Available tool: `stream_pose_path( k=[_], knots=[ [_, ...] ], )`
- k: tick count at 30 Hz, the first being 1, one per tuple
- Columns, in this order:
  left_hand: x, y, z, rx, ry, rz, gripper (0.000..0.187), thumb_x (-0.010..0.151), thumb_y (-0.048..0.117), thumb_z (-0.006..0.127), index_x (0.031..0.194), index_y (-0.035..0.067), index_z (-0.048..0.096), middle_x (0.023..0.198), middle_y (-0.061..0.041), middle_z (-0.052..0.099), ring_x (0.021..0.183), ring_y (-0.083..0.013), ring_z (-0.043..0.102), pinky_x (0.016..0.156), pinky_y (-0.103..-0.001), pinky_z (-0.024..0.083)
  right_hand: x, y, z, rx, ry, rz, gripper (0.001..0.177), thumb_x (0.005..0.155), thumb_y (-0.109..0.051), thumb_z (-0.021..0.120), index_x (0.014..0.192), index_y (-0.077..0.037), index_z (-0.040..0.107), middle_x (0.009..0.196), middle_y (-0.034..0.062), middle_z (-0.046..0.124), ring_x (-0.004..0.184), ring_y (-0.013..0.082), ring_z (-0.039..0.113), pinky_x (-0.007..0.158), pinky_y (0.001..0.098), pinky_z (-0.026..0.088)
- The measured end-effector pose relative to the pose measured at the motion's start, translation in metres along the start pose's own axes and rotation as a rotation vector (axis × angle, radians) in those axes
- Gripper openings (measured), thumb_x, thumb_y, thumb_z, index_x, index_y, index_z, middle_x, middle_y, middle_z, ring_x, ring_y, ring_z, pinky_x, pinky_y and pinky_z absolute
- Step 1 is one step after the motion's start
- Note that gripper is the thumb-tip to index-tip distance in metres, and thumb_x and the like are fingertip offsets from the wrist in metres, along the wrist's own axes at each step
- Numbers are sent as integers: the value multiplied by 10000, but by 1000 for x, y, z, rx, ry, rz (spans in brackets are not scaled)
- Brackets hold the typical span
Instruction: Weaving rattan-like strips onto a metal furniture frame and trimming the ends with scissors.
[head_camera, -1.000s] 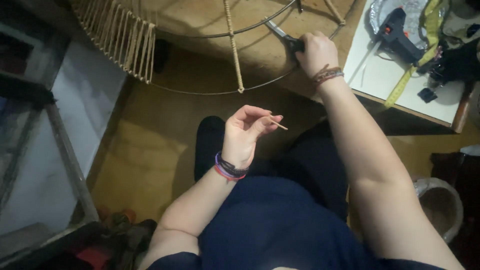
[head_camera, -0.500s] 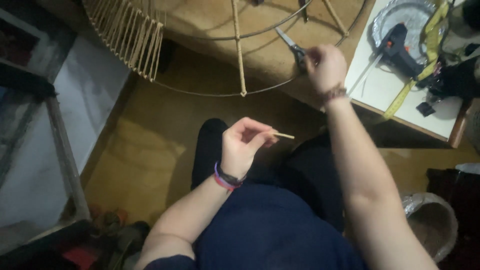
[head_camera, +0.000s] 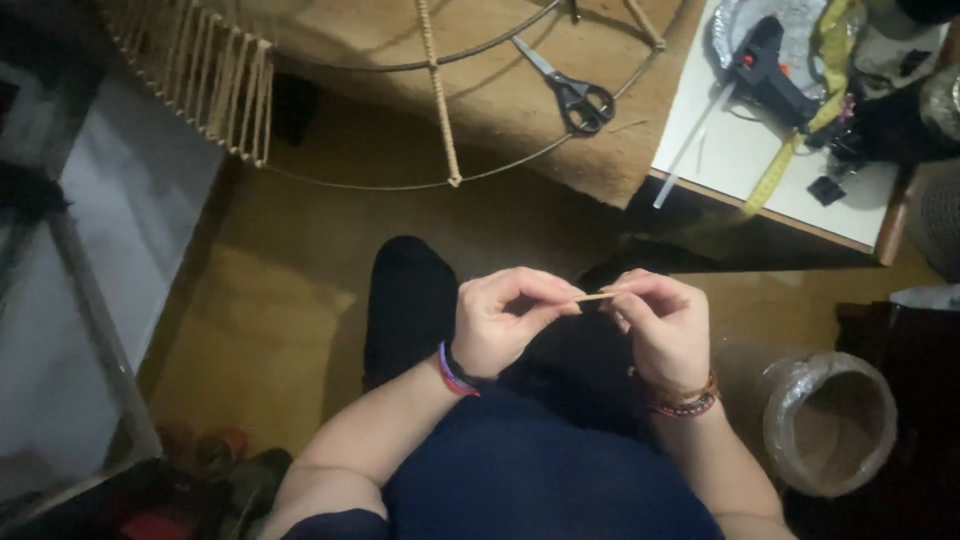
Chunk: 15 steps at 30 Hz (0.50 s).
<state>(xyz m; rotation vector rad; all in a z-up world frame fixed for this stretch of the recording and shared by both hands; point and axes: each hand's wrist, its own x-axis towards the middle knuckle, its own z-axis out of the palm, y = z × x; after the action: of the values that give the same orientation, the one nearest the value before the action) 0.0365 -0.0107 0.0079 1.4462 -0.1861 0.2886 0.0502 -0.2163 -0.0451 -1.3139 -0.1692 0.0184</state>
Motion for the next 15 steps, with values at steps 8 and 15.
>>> stream_pose_path(
  k=[8, 15],
  knots=[
    [-8, -7, -1, 400, -28, 418, 72, 886, 183, 817, 949, 158, 792, 894, 11, 798, 755, -163, 769, 683, -285, 636, -6, -14, 1, -189, -5, -189, 43, 886, 59, 709, 893, 98, 726, 756, 201, 654, 674, 199, 580, 471, 260, 461],
    [-10, 4, 2, 456, -108, 351, 152, 990, 262, 683, 870, 178, 723, 766, 46, 709, 664, -187, 708, 618, -293, 584, -9, -33, 10, -359, -18, -411, 127, 885, -75, 784, 844, 40, 751, 758, 167, 682, 705, 257, 609, 664, 345, 505]
  ],
)
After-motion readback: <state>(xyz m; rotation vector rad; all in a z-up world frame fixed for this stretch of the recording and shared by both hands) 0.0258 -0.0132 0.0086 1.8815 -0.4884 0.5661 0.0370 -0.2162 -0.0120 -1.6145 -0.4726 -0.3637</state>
